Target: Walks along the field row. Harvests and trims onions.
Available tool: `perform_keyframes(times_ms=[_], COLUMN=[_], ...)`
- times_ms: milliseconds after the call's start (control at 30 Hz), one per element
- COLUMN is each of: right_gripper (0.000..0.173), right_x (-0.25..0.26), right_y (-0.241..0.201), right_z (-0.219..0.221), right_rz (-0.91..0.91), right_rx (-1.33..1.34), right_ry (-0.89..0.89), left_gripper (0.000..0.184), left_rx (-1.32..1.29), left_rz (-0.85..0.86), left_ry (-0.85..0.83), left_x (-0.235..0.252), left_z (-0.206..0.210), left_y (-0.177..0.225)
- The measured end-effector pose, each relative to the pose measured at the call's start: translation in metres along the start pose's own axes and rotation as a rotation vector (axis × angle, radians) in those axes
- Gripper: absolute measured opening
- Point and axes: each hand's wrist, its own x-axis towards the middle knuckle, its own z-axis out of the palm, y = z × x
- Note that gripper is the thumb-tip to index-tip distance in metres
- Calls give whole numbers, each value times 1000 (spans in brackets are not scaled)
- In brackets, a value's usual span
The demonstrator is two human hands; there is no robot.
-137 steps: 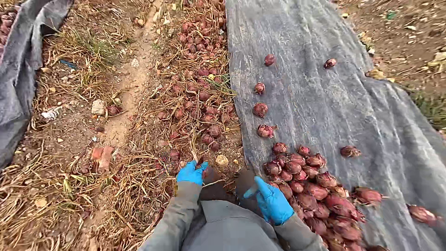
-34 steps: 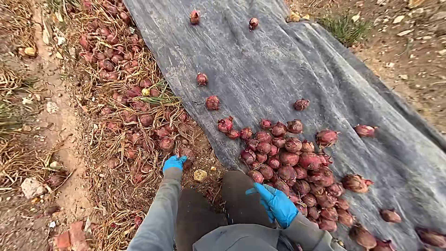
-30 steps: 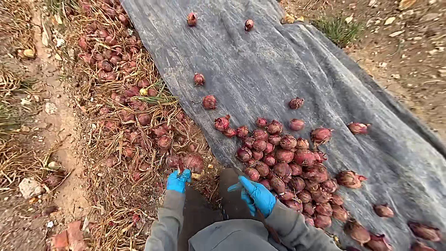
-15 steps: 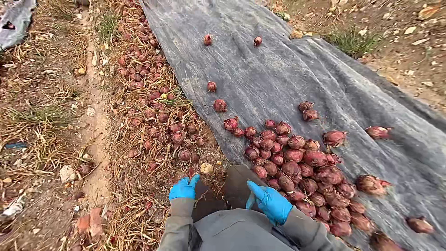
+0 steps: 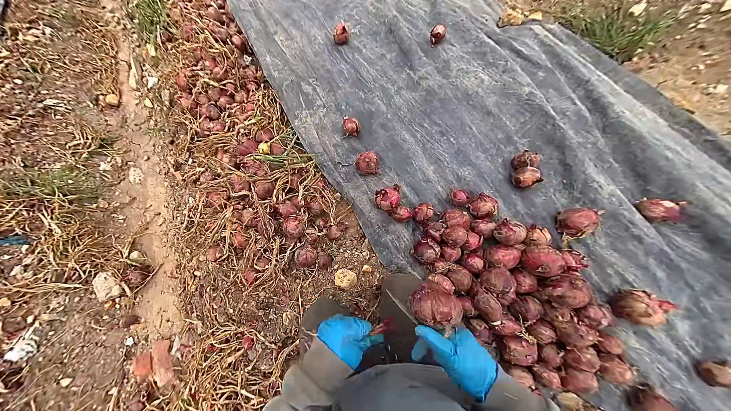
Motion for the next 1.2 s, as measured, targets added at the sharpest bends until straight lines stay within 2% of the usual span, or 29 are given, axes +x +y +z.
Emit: perform_keyframes(times_ms=[67,133,167,200,300,367,467,533,600,700,767,833,867,933,967,1033,1067,1133,1200], right_gripper=[43,42,40,40,43,47,46,46,46,47,45,44,44,47,48,44,43,44,55], right_x=[16,30,34,38,50,48,37,34,39,47,52,55,57,60,57,45,36,16,3], right_y=[-7,-30,-48,-55,-44,-28,-18,-18,-15,-13,-17,-20,-19,-17,-19,-29,-34,-45,-47], right_z=[-26,-48,-55,-61,-67,-67,-61,-58,-57,-46,-38,-29,-25,-14,-6,7,11,16,17], right_rz=[-97,-72,-33,-3,8,21,113,172,181,197,213,228,237,237,223,151,101,-27,-148], right_rx=[-29,92,125,143,145,112,109,110,92,51,53,124,157,197,221,257,257,187,-27], right_ry=[176,302,344,381,422,394,342,283,227,144,40,-91,-158,-286,-344,-441,-461,-391,-273], left_gripper=[51,43,39,43,81,85,63,66,63,63,61,48,37,20,17,26,27,25,25], left_rx=[22,116,167,210,304,312,388,462,415,291,44,-381,-657,-1244,-1481,-1767,-1830,-1854,-1798], left_rz=[-380,-565,-590,-591,-588,-631,-714,-740,-667,-619,-642,-632,-576,-326,-170,91,191,322,325], left_ry=[28,80,96,92,0,-88,-234,-322,-320,-222,-76,139,289,506,537,472,405,302,299], left_x=[45,92,116,139,201,223,208,196,186,156,130,97,76,34,15,-14,-24,-38,-46], left_z=[-32,-47,-50,-51,-44,-44,-55,-54,-50,-30,-19,-11,-2,21,35,56,66,82,92], left_y=[-53,-113,-140,-164,-218,-228,-202,-199,-208,-206,-190,-156,-134,-85,-63,-27,-14,-1,1])
